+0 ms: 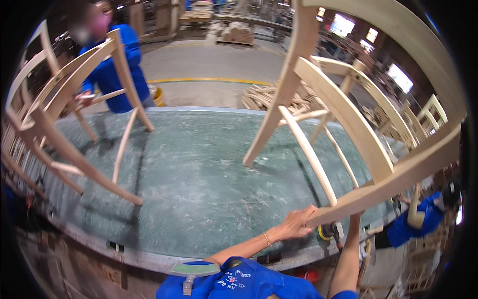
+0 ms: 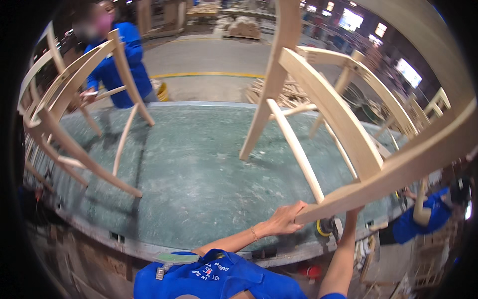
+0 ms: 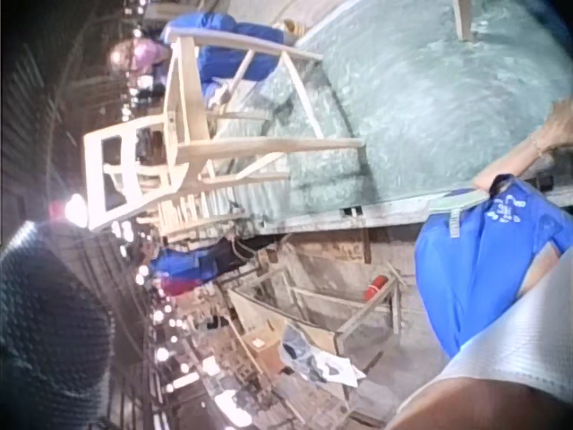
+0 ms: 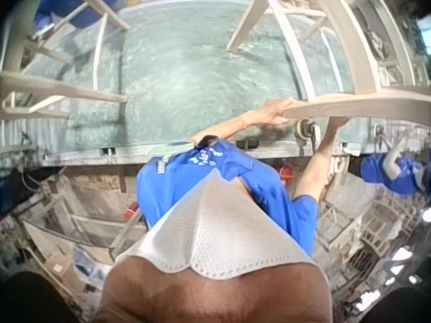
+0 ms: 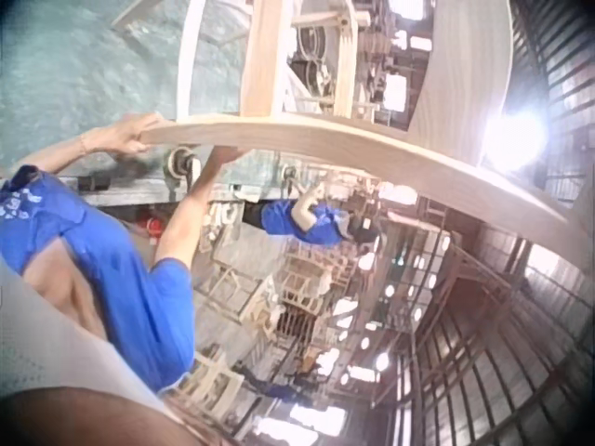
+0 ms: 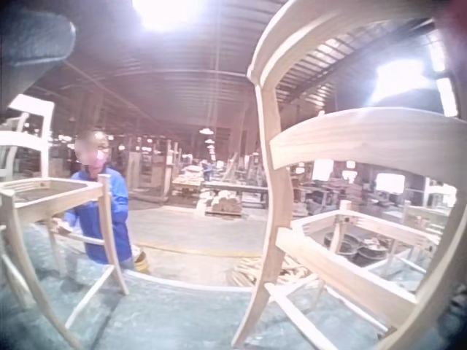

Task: The person assembles a wooden chair frame by inserting dowels into pre-drilled holes and tapping them with a hammer. They then use a power sander to smooth the chair's surfaces. The person works at a workstation in a furniture factory.

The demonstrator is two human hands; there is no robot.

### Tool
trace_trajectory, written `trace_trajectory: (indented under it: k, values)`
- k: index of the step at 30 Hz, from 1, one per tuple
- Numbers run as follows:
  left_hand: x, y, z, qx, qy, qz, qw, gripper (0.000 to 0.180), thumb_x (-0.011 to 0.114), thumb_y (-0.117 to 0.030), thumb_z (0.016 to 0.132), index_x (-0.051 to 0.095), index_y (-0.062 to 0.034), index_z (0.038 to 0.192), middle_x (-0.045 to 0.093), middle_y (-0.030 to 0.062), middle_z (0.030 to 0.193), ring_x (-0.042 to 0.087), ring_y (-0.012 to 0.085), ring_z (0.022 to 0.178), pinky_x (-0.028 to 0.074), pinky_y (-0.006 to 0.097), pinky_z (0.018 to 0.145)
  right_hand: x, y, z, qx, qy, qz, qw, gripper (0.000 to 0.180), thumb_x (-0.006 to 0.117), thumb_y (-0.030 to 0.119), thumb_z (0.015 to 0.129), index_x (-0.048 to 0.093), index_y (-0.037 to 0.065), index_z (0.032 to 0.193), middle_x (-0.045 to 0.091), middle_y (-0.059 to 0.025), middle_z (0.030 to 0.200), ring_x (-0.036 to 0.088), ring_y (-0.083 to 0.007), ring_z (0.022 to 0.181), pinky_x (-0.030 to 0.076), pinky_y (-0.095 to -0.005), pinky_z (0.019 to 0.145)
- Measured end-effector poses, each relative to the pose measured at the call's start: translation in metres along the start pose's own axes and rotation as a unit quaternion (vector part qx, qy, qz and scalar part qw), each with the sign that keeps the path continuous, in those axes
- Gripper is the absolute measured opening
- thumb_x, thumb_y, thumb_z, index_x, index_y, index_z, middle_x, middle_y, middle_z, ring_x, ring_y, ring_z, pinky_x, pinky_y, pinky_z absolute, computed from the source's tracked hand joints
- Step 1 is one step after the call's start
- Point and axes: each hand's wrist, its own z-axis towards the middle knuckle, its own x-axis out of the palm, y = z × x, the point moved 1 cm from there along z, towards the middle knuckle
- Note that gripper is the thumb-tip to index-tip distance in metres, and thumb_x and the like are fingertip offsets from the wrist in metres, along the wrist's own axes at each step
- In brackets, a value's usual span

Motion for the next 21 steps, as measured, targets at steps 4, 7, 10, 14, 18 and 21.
trace_trajectory:
  k: [4, 7, 10, 14, 18, 21]
  values:
    - [-0.036, 0.007, -0.020, -0.052, 0.036, -0.006, 0.998, 0.044, 0.069, -0.021, 0.075, 0.046, -0.0136, 0.113, 0.062, 0.0125, 0.081, 0.062, 0.0350, 0.077, 0.045, 0.044, 0.064, -0.025, 0.048, -0.017, -0.114, -0.099, 0.009, 0.989, 0.027, 0.066, 0.019, 0.077, 0.067, 0.005, 0.100, 0.067, -0.0151, 0.093, 0.060, -0.0397, 0.088, 0.044, -0.0521, 0.079]
    - [-0.069, 0.003, -0.035, -0.028, 0.016, 0.018, 0.999, 0.043, 0.071, -0.022, 0.075, 0.048, -0.0132, 0.110, 0.060, 0.0110, 0.080, 0.060, 0.0335, 0.076, 0.043, 0.043, 0.064, -0.058, 0.075, -0.033, -0.024, -0.011, 0.009, 1.000, 0.012, 0.065, 0.011, 0.079, 0.057, 0.004, 0.085, 0.058, -0.0121, 0.083, 0.055, -0.0361, 0.084, 0.040, -0.0506, 0.079]
    - [-0.098, 0.008, -0.049, -0.001, -0.048, 0.062, 0.997, 0.042, 0.072, -0.024, 0.074, 0.049, -0.0123, 0.108, 0.059, 0.0102, 0.083, 0.059, 0.0332, 0.079, 0.043, 0.044, 0.065, -0.062, 0.133, -0.024, -0.055, -0.074, 0.011, 0.996, 0.018, 0.068, 0.011, 0.077, 0.051, 0.006, 0.081, 0.051, -0.0093, 0.076, 0.055, -0.0337, 0.085, 0.040, -0.0502, 0.084]
    - [-0.108, -0.006, -0.049, -0.027, -0.037, 0.037, 0.998, 0.053, 0.073, -0.032, 0.075, 0.048, -0.0128, 0.117, 0.058, 0.0075, 0.103, 0.059, 0.0295, 0.094, 0.046, 0.041, 0.074, -0.062, 0.126, -0.029, -0.035, -0.063, 0.034, 0.997, 0.016, 0.066, 0.011, 0.077, 0.052, 0.006, 0.083, 0.054, -0.0084, 0.080, 0.055, -0.0326, 0.085, 0.039, -0.0479, 0.085]
    - [-0.123, -0.044, -0.033, 0.017, -0.133, 0.060, 0.989, 0.062, 0.073, -0.037, 0.076, 0.046, -0.0086, 0.124, 0.055, 0.0082, 0.113, 0.057, 0.0282, 0.102, 0.047, 0.040, 0.081, -0.057, 0.121, -0.031, -0.044, -0.086, 0.034, 0.995, 0.015, 0.065, 0.011, 0.077, 0.052, 0.007, 0.083, 0.055, -0.0073, 0.081, 0.056, -0.0313, 0.085, 0.040, -0.0463, 0.084]
    - [-0.150, -0.073, -0.021, 0.069, -0.282, 0.164, 0.943, 0.067, 0.073, -0.042, 0.077, 0.045, -0.0036, 0.124, 0.054, 0.0134, 0.113, 0.056, 0.0310, 0.105, 0.047, 0.041, 0.085, -0.052, 0.128, -0.028, -0.059, -0.108, 0.049, 0.991, 0.013, 0.064, 0.012, 0.078, 0.053, 0.007, 0.082, 0.055, -0.0067, 0.080, 0.056, -0.0309, 0.084, 0.040, -0.0457, 0.083]
